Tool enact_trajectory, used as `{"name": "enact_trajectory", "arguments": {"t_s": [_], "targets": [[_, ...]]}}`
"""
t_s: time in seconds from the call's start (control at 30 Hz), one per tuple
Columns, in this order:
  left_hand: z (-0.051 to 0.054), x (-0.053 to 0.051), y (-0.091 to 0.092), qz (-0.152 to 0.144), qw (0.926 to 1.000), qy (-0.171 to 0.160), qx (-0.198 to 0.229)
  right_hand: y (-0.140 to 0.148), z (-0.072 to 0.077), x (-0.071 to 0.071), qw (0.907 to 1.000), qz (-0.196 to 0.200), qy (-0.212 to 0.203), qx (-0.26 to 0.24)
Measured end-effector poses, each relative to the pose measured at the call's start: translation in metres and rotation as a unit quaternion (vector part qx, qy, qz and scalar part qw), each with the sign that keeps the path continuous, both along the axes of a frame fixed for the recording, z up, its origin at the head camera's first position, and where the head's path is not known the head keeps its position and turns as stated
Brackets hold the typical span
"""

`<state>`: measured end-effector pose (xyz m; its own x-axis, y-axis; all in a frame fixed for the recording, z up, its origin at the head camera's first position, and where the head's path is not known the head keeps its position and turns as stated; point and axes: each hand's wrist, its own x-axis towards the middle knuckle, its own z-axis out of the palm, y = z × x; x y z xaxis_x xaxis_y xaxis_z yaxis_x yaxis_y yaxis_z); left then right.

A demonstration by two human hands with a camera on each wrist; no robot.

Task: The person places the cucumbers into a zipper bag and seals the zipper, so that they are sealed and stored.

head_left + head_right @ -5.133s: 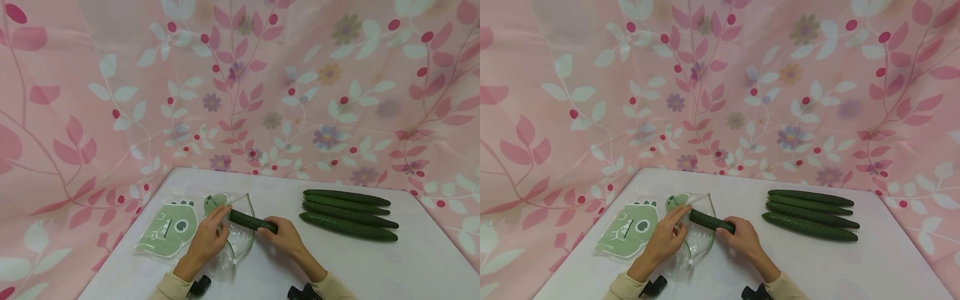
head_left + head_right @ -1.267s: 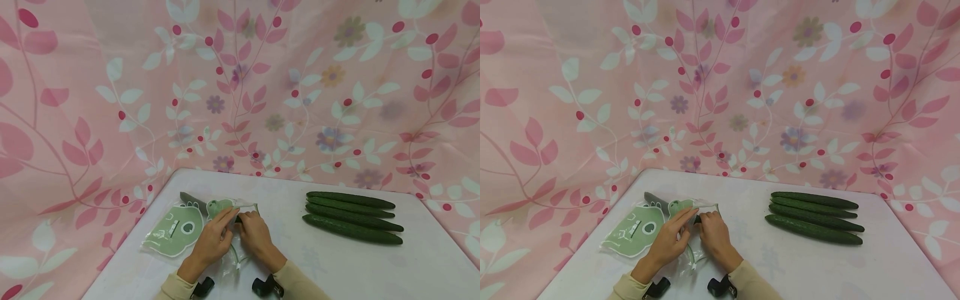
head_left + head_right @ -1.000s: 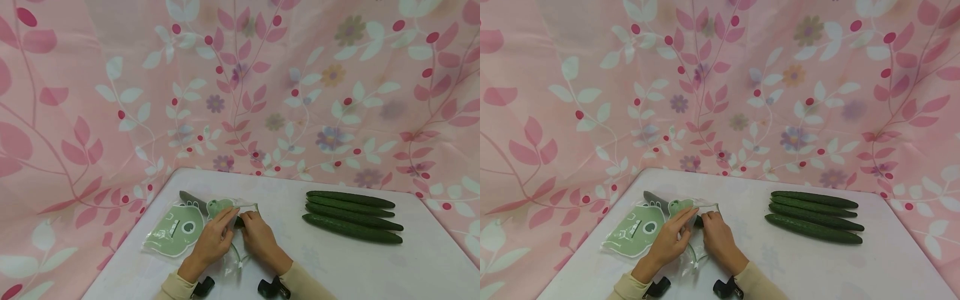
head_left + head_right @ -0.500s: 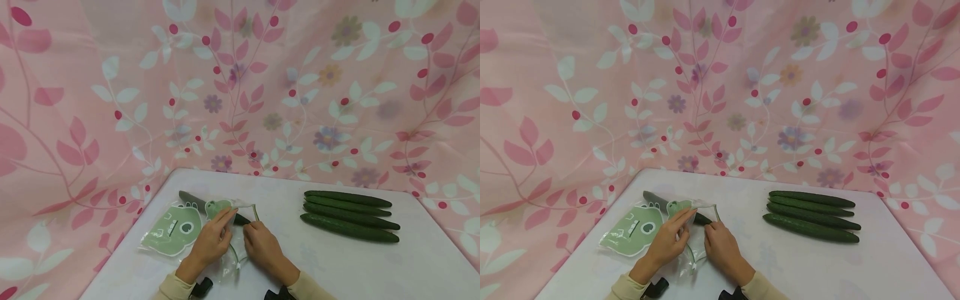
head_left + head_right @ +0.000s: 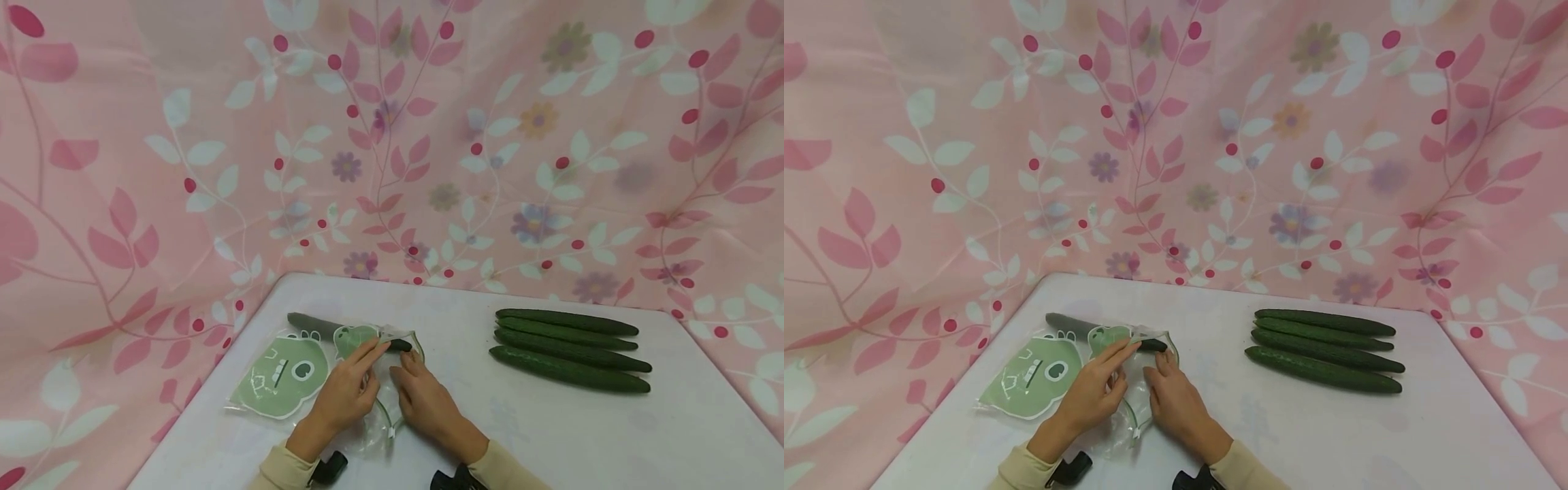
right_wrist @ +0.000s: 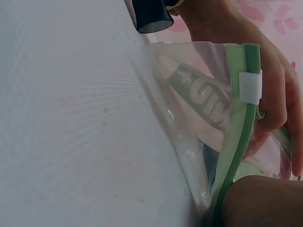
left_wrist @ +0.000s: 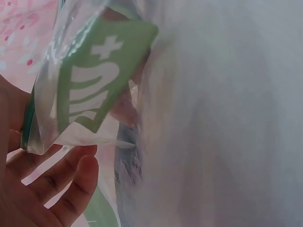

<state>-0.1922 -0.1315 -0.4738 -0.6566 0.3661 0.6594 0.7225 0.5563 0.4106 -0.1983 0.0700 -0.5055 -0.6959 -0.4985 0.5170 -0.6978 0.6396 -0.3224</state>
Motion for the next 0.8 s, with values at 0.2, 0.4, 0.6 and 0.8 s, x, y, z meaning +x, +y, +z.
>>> {"name": "enact_trajectory", "arguments": {"t_s": [0.2, 0.4, 0.6, 0.8], "targets": [[0.0, -0.001, 0.0, 0.0, 0.9997, -0.001, -0.024, 0.0, 0.0, -0.001, 0.9997, 0.009, 0.02, 0.01], [0.0, -0.001, 0.0, 0.006, 0.9996, -0.008, -0.026, 0.002, 0.0, -0.004, 0.9933, -0.069, 0.081, -0.044], [-0.001, -0.002, 0.001, 0.01, 0.9996, 0.0, -0.025, 0.009, 0.001, -0.014, 0.9729, -0.186, -0.022, -0.135], [0.001, 0.0, 0.0, 0.009, 0.9997, -0.002, -0.021, 0.017, 0.002, -0.022, 0.9653, -0.101, -0.138, -0.197]]}}
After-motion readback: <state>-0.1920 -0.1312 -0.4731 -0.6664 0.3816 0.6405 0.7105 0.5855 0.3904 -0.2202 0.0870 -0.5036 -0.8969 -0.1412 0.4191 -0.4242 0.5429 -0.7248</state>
